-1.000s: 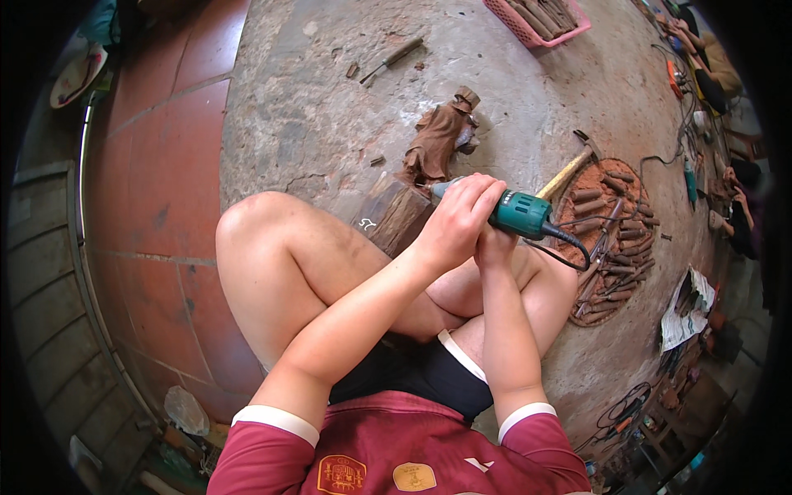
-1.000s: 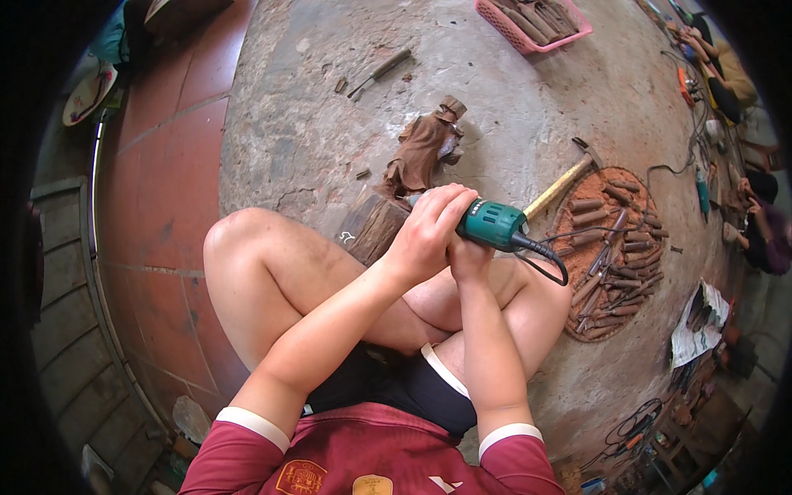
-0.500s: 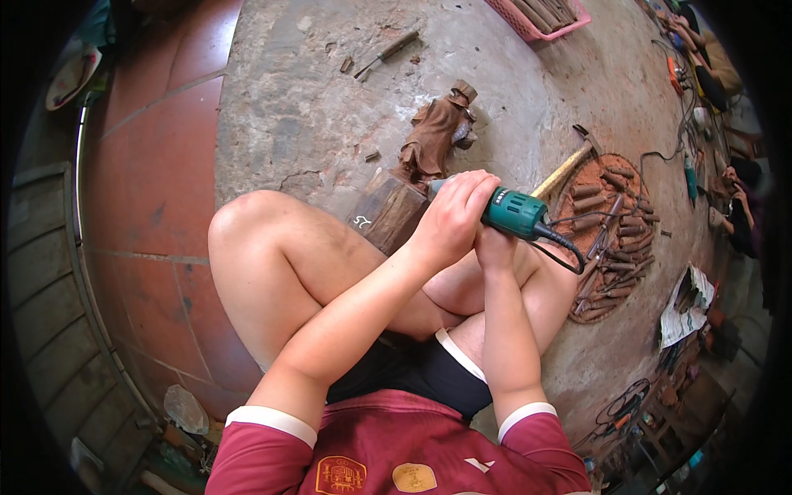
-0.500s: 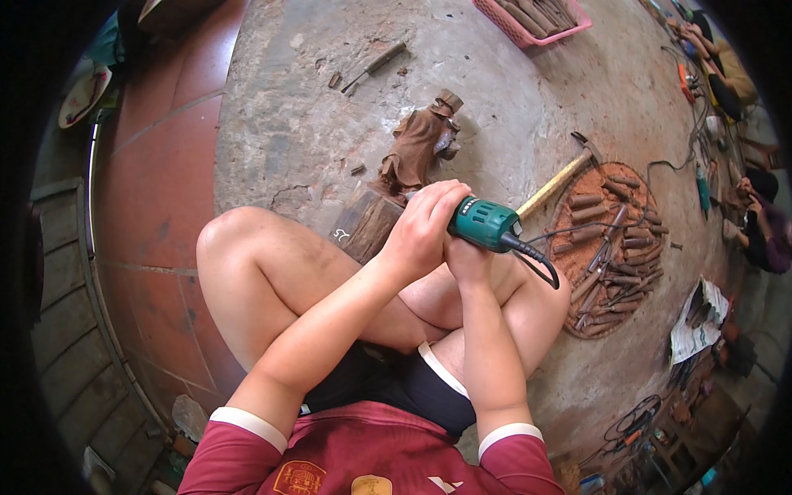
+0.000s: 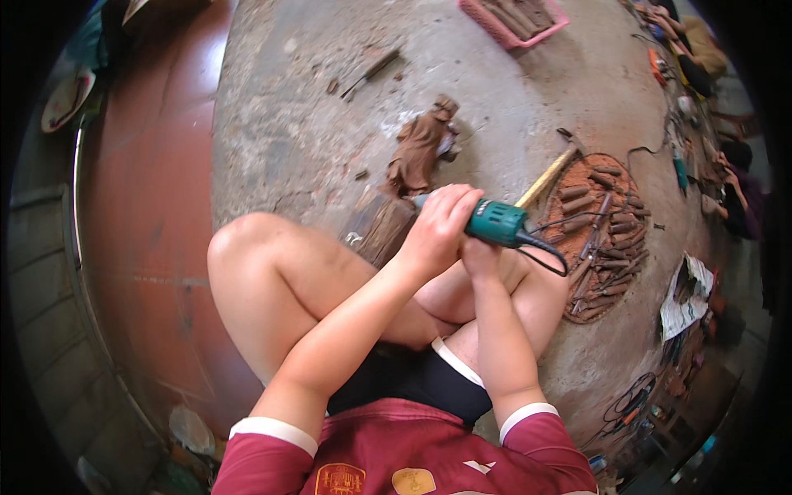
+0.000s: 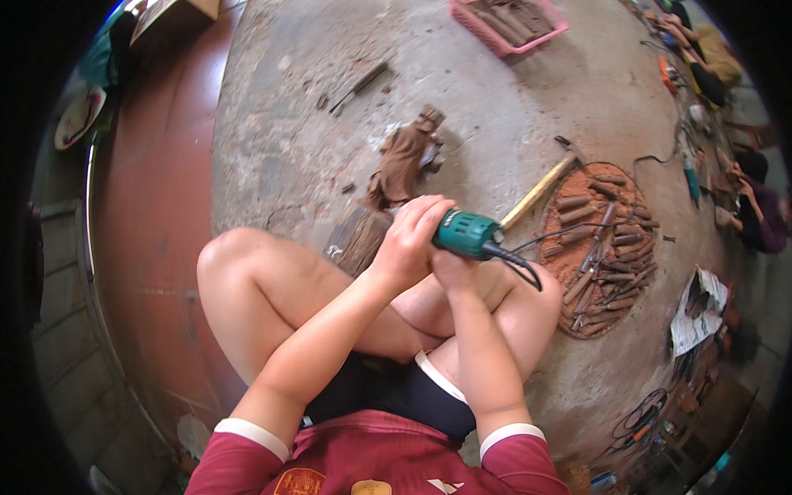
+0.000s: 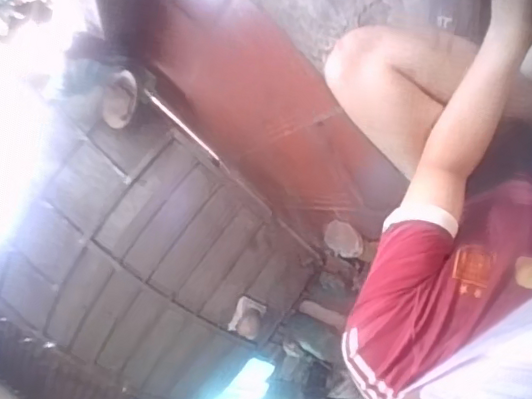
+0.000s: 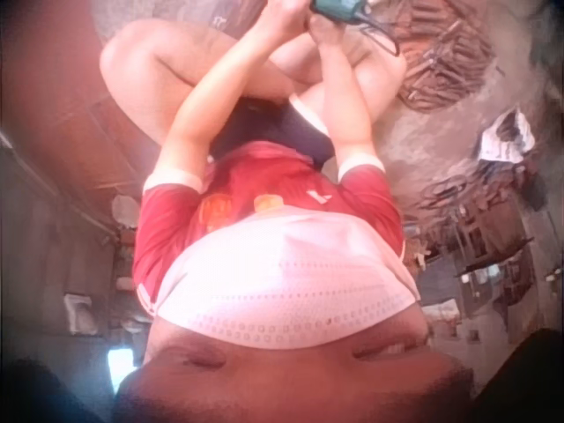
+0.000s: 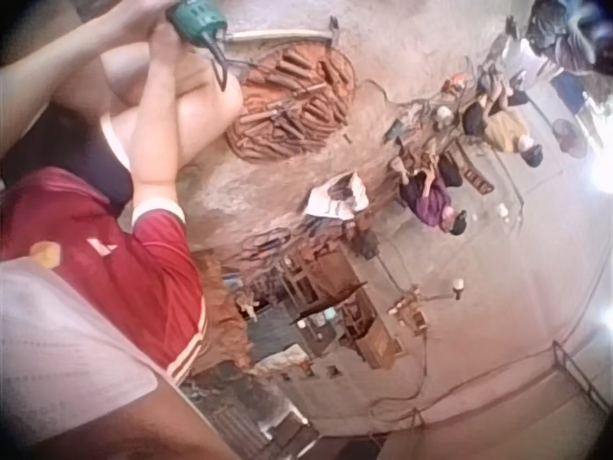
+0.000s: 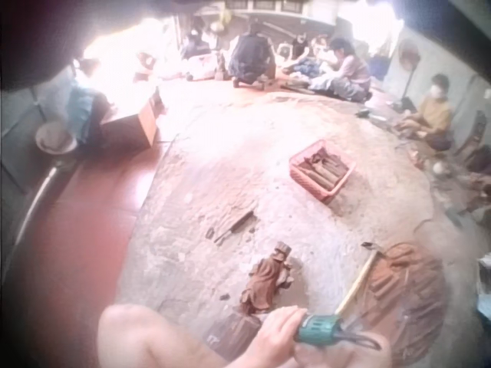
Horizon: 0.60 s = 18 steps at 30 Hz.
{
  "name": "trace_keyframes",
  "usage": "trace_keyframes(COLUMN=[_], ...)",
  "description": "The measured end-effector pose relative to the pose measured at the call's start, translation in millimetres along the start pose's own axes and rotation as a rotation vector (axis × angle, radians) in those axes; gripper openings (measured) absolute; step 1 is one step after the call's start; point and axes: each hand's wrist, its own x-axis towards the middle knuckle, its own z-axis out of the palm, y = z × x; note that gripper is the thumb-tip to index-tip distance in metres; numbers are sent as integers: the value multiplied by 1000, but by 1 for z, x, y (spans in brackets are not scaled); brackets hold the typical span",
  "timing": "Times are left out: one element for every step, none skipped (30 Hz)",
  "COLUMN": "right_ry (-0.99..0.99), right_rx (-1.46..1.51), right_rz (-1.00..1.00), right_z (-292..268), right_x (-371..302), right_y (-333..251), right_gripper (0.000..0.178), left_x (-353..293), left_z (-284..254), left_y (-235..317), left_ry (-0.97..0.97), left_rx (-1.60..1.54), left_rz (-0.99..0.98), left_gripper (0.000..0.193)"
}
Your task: The person sits cross-legged on the floor and uses a green rotary power tool to carve a small wooden figurine. The person holds the figurine with their left hand and the tool with their right hand, applying the tool to the wood to shape it. The person occasionally pauses to inspect the figurine before resuming the carving.
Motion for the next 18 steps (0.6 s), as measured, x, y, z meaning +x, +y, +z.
trace_keyframes(right_ry=[-8, -50, -68, -74, -75, -69, -56, -49, -49, -53, -38, -15, 1, 15, 5, 1, 43, 71], right_rx=[-31, 8, -85, -98, -111, -80, -55, 7, -72, -19, -28, -50, -32, -17, -13, -62, -79, -77], right_rz=[-4, 17, -45, -62, -79, -113, -143, -159, -212, -216, -231, -248, -286, -326, -288, -271, -295, -304], right_z=[-1, -2, -2, 7, 14, 16, 16, 15, 15, 16, 17, 15, 15, 14, 14, 15, 13, 20], right_x=[3, 1, 4, 4, 3, 5, 6, 7, 9, 9, 8, 8, 10, 12, 12, 12, 9, 2], right_y=[2, 4, 11, -3, -17, -15, -12, -10, -11, -18, -17, -15, -10, -6, -11, -9, -9, -10], right_gripper=[67, 70, 68, 65, 61, 58, 55, 52, 49, 45, 43, 42, 40, 39, 37, 38, 39, 40], left_x=[0, -1, 0, -2, -3, -3, -3, -3, -3, -2, -3, -2, -2, -3, -2, -1, 1, -3], left_z=[1, 0, -1, -3, -5, -6, -4, -1, -1, -1, -2, 0, 1, 3, 1, -1, -2, -11], left_y=[0, 0, 0, -3, -6, -7, -5, -3, -4, -3, -1, 3, 4, 3, 3, 4, 6, 7], left_ry=[4, -3, -7, -15, -22, -27, -29, -35, -38, -41, -44, -44, -58, -72, -90, -108, -136, -173], left_rx=[-13, -23, -12, 6, 25, 44, 54, 42, 50, 59, 46, 19, 31, 34, 34, 38, 48, 80], left_rz=[-5, -14, -19, -26, -26, -23, -27, -31, -33, -34, -47, -57, -54, -55, -43, -35, -30, -40], left_gripper=[49, 46, 48, 50, 53, 57, 58, 57, 56, 55, 53, 51, 50, 52, 53, 55, 57, 59])
